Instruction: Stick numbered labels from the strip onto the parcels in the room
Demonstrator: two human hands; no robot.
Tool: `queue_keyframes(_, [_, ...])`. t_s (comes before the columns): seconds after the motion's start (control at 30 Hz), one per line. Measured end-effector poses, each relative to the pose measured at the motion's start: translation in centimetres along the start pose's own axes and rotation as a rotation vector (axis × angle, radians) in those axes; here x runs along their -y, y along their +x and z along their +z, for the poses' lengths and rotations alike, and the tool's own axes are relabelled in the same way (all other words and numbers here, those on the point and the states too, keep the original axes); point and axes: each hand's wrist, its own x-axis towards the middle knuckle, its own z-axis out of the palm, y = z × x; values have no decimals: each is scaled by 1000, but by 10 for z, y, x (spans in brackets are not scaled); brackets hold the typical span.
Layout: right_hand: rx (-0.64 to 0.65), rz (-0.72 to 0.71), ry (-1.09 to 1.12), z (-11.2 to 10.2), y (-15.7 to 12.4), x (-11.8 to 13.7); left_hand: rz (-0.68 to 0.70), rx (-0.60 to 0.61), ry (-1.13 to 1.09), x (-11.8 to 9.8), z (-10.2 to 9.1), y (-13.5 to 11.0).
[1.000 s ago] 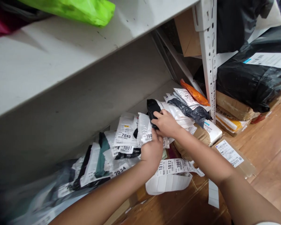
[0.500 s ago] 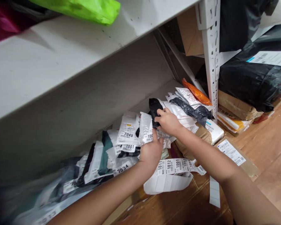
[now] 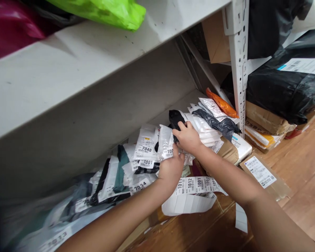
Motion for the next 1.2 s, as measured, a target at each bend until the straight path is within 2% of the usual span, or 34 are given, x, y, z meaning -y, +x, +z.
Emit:
queue_keyframes(0.23, [-27, 38, 67, 2, 0, -2, 1, 3, -23, 2, 2, -1])
queue_keyframes(0.6, [-143, 77, 254, 5, 1, -14, -9, 19, -27, 3, 5, -4])
queue_keyframes(0.83, [-137, 44, 285, 8, -1, -21, 129, 100, -61, 25, -15, 7])
queue_keyframes(0.93, [-129, 29, 279, 9, -1, -22, 170, 125, -116, 32, -19, 11])
queue_keyframes(1.07, [-73, -73, 250, -5, -11, -23, 133, 80, -162, 31, -13, -4])
queue_keyframes(1.2, [-135, -164, 94, -26, -37, -34, 82, 25, -142, 29, -17, -31])
